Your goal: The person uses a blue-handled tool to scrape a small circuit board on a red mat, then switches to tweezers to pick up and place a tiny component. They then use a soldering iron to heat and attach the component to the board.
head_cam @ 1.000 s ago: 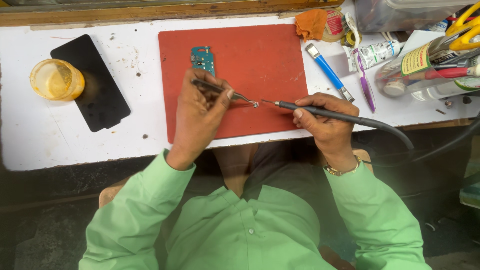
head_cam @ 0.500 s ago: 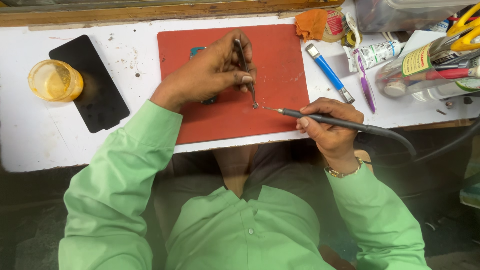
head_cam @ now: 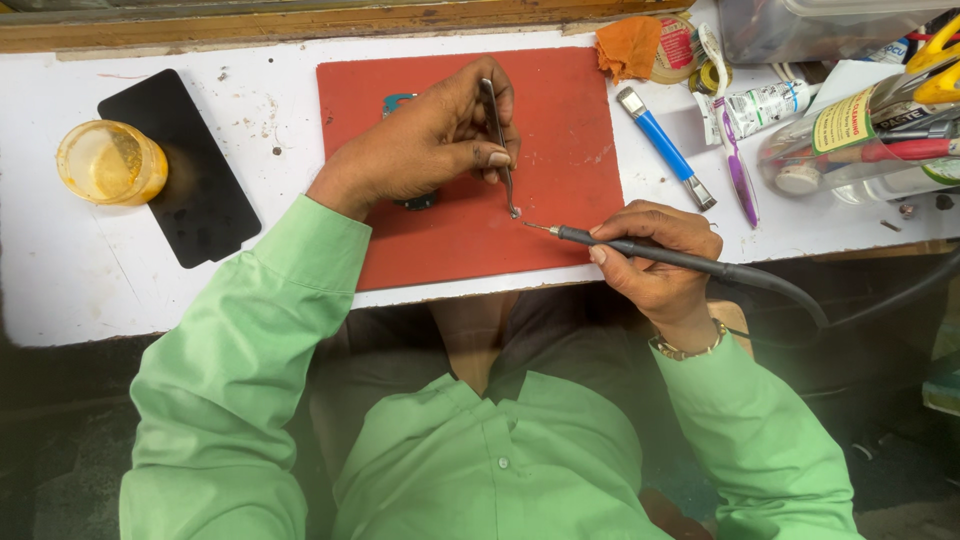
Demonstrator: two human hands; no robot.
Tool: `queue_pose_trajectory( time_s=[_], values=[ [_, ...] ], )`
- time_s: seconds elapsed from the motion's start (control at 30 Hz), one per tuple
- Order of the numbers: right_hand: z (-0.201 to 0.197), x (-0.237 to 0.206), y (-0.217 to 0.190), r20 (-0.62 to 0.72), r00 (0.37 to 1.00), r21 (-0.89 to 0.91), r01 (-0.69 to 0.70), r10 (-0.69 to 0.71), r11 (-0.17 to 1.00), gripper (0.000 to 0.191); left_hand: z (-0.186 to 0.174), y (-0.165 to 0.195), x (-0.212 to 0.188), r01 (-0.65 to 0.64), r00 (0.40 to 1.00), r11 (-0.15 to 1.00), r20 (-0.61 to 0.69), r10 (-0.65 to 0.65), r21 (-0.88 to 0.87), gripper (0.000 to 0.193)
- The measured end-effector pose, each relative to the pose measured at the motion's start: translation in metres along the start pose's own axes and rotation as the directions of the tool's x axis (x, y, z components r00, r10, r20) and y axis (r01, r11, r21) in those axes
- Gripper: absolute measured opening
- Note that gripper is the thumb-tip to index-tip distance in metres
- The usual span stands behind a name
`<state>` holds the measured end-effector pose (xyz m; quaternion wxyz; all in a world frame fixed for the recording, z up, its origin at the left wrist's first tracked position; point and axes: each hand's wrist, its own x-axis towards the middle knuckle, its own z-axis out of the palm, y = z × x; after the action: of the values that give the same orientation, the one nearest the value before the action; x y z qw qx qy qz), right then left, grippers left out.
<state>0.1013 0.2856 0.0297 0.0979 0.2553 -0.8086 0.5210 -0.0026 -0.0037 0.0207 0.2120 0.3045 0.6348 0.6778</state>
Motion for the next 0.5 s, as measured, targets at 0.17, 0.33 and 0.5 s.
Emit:
queue_pose_trajectory(
  time_s=[0.17, 0.33, 0.5],
  values=[
    [0.004, 0.0, -0.002, -0.009, 1.0, -0.059, 0.004, -0.004, 0.998, 0.014, -0.001, 0.0, -0.001, -0.011, 1.0, 1.0, -0.002, 0.011, 0.021, 0.027],
    [0.008, 0.002, -0.008, 0.022, 0.998, -0.046, 0.063, -0.062, 0.997, 0.016, -0.001, -0.002, 0.0, -0.017, 1.0, 1.0, 0.016, 0.016, 0.007, 0.027],
    [0.011, 0.005, -0.012, 0.045, 0.987, -0.119, 0.159, -0.155, 0.98, 0.016, 0.0, -0.003, 0.0, -0.027, 0.999, 1.0, 0.026, 0.027, 0.003, 0.027]
  ],
)
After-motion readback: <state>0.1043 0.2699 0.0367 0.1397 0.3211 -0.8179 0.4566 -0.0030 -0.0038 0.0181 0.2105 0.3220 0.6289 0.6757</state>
